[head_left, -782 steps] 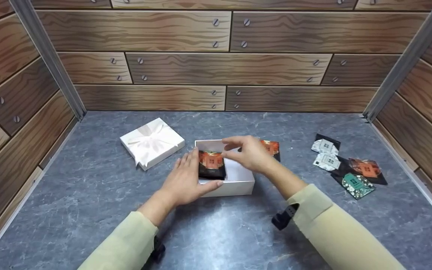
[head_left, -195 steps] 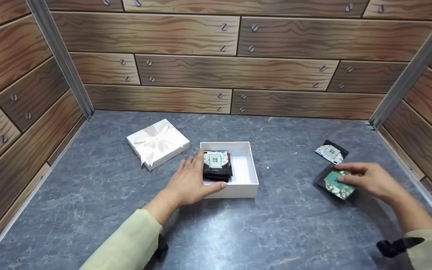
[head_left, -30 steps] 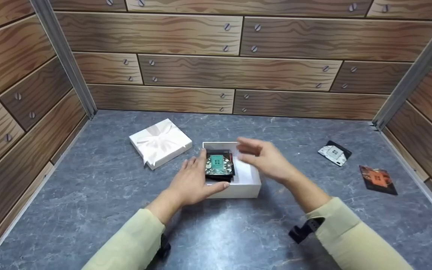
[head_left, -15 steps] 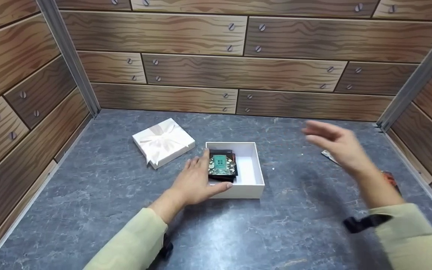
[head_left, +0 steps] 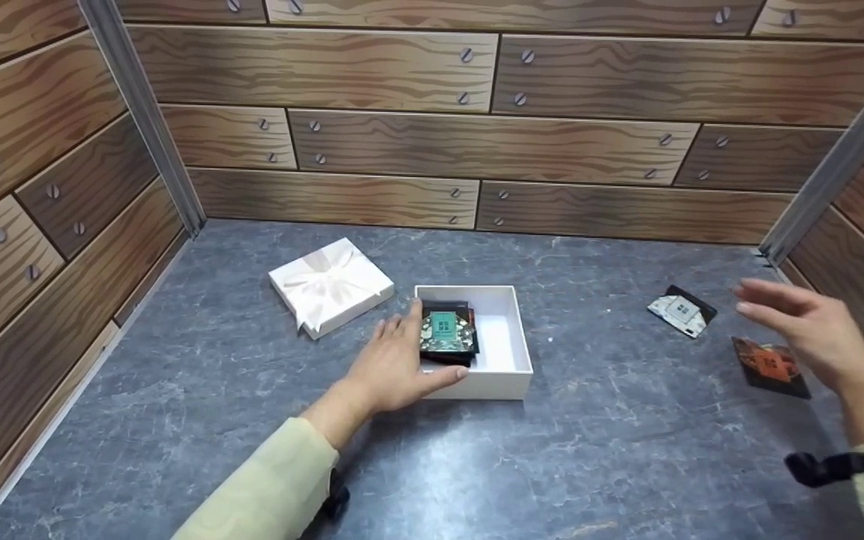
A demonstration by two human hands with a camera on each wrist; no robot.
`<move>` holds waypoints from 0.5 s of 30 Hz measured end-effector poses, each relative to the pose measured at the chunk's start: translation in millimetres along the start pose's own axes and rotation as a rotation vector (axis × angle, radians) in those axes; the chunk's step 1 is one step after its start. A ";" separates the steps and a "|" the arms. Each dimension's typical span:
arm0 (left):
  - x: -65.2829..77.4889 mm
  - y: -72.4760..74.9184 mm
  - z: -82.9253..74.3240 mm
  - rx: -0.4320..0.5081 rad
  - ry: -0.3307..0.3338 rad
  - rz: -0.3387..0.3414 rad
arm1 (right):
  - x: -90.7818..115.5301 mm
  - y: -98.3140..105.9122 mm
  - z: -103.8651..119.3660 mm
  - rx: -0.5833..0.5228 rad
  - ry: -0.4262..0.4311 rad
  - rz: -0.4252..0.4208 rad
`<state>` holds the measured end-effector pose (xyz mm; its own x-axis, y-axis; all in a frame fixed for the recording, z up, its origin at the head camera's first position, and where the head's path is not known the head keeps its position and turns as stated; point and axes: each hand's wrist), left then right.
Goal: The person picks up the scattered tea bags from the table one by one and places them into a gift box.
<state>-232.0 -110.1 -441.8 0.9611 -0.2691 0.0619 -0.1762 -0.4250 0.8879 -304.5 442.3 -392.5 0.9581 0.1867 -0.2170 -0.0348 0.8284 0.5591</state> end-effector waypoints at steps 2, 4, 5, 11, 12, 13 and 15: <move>-0.4 -0.4 -0.1 0.003 -0.007 -0.006 | 6.0 7.3 -11.4 0.041 -0.044 -0.015; -0.6 -0.5 -0.5 0.007 -0.012 -0.011 | 11.8 12.6 -23.6 0.084 -0.085 -0.022; -0.6 -0.6 -0.7 0.011 -0.015 -0.014 | 14.4 14.8 -29.7 0.099 -0.103 -0.024; 0.0 -0.7 -0.9 0.011 -0.013 -0.015 | 28.7 25.4 -66.8 0.078 -0.182 -0.024; 0.0 -0.7 -0.7 0.011 -0.014 -0.017 | 31.1 26.3 -72.4 0.070 -0.197 -0.025; 0.1 -0.9 -0.4 0.010 -0.016 -0.018 | 33.4 26.6 -77.7 0.059 -0.208 -0.026; 0.5 -0.8 -0.8 0.003 -0.015 -0.015 | 37.3 26.7 -87.1 -0.005 -0.227 -0.021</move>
<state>-231.2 -109.2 -442.2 0.9604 -0.2753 0.0421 -0.1626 -0.4314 0.8874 -294.4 517.4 -455.3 0.9980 0.0466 -0.0425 -0.0153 0.8332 0.5527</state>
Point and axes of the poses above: each hand's wrist, its own x-axis away from the middle knuckle, its own y-axis out of the back of the hand, z = x × y, and after that the axes turned 6 degrees about z, right-handed
